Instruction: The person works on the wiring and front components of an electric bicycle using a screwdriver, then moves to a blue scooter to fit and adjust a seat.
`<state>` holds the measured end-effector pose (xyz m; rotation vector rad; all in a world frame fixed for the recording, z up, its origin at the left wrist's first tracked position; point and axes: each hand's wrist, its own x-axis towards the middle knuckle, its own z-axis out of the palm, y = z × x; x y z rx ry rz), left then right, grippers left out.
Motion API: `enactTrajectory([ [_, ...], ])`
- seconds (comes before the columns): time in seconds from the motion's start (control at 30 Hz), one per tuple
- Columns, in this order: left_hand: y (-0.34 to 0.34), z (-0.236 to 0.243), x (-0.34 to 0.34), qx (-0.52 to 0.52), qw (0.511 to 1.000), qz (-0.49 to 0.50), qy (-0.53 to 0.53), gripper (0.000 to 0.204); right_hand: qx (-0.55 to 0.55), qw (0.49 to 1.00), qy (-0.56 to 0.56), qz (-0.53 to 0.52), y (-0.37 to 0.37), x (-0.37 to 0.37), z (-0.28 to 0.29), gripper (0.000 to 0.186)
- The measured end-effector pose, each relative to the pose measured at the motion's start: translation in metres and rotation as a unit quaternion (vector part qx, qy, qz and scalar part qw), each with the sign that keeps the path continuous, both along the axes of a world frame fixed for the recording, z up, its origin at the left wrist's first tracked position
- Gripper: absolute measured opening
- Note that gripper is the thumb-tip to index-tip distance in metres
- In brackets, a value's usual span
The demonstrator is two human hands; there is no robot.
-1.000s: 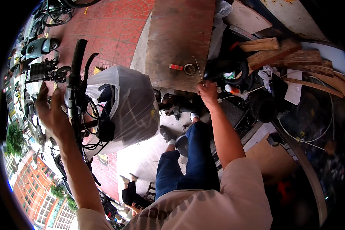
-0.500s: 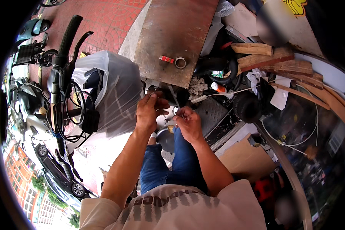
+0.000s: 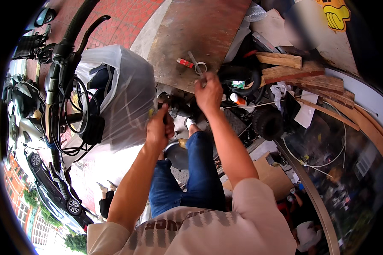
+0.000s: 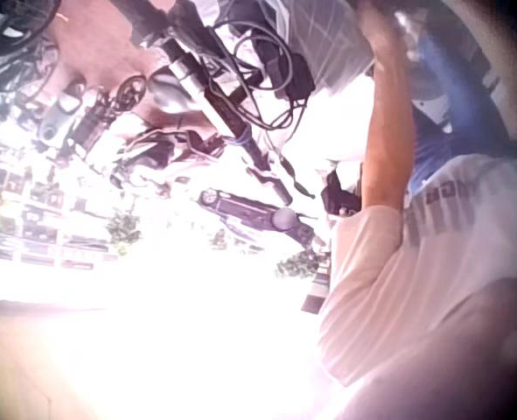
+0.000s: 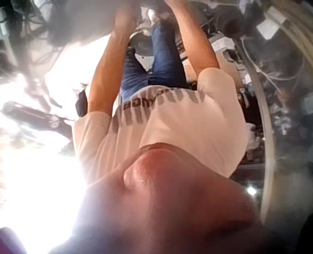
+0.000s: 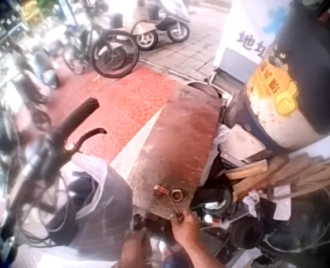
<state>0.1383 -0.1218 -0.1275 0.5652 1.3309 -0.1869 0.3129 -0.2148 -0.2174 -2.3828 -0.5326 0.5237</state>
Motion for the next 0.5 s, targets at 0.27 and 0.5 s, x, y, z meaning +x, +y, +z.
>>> enactTrajectory([
  [0.27,-0.045,0.031,-0.163,0.098,0.947,-0.284,0.113,0.053,-0.094,0.993,-0.048,0.059,0.023,0.059,-0.101,0.032],
  [0.5,-0.068,0.068,-0.293,0.163,0.903,-0.282,0.28,0.054,-0.057,0.985,0.013,0.162,0.069,0.047,-0.094,0.034],
])
